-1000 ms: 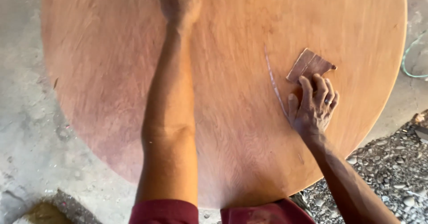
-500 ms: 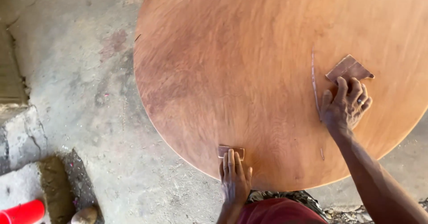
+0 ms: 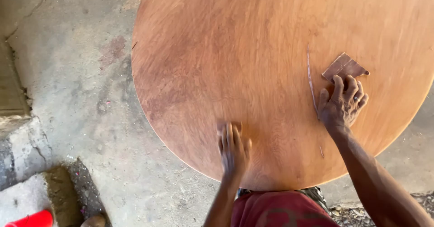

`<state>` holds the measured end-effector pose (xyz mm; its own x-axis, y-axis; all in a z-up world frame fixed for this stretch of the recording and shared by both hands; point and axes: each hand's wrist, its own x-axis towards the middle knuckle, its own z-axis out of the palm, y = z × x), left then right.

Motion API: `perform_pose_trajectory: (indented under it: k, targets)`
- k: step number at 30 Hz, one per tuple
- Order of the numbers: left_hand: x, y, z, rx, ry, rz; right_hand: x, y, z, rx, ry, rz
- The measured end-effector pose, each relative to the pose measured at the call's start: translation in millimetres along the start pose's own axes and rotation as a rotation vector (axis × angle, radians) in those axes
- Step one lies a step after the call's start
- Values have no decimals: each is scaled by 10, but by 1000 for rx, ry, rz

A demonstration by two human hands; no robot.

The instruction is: Sand the surface of a round wooden table top using sandpaper.

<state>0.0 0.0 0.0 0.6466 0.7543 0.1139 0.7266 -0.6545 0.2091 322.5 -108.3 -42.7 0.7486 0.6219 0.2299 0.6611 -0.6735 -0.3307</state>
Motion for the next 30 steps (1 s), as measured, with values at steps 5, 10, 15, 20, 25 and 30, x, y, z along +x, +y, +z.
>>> perform_pose_trajectory:
  k: [5,10,15,20,25,30]
  targets:
    - [-668,45,-147,-39,-71,0,-60,15,44,8,-6,13]
    - [406,-168,191,-27,3,27,23,-3,47,-7,3,9]
    - [1208,-86,105,-45,-26,-101,-37,1,37,14,0,4]
    - [-210,2,-43,-30,9,1,-15,-53,-9,40,-28,0]
    - [-305,-11,43,-34,-44,-21,-7,11,23,-6,4,-11]
    - [860,-112,191,-11,-1,-43,-95,47,87,-21,23,-21]
